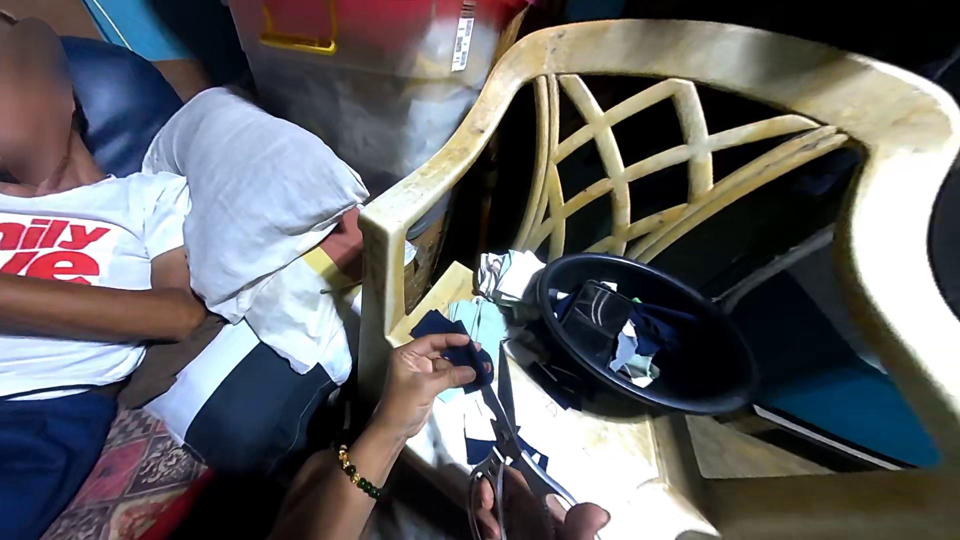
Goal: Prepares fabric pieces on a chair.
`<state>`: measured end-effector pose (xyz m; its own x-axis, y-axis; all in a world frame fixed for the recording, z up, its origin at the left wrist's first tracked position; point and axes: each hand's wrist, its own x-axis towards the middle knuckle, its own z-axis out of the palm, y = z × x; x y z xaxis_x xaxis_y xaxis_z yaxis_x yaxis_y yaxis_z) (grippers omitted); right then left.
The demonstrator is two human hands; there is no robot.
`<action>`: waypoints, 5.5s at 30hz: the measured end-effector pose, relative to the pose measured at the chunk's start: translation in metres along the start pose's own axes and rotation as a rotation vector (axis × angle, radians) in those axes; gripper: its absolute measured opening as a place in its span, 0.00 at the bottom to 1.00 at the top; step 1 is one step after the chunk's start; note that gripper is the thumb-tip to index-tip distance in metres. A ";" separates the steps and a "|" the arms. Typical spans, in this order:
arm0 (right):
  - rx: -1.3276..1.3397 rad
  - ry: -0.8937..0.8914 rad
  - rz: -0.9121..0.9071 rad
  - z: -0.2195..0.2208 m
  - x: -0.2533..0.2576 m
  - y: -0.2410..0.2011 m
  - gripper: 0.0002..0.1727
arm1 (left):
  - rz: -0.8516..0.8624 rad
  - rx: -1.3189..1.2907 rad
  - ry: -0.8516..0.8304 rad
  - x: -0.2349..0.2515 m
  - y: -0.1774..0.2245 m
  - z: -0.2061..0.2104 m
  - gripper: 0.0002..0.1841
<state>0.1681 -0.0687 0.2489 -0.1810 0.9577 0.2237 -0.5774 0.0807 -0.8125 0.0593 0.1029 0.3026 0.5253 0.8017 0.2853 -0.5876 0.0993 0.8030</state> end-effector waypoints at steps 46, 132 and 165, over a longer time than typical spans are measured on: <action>-0.155 0.402 -0.054 0.017 0.002 0.007 0.31 | -0.018 0.001 0.065 -0.006 -0.007 0.009 0.16; -1.817 0.814 -0.386 -0.023 -0.008 -0.036 0.15 | -0.060 1.357 -0.328 0.019 0.007 -0.044 0.04; -0.472 0.809 -0.332 0.014 0.012 -0.017 0.09 | -0.157 0.429 -0.314 -0.012 0.015 0.001 0.12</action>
<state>0.1645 -0.0624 0.2725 0.6318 0.7524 0.1864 -0.0926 0.3120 -0.9456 0.0453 0.0941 0.3119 0.7833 0.5758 0.2343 -0.2183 -0.0982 0.9709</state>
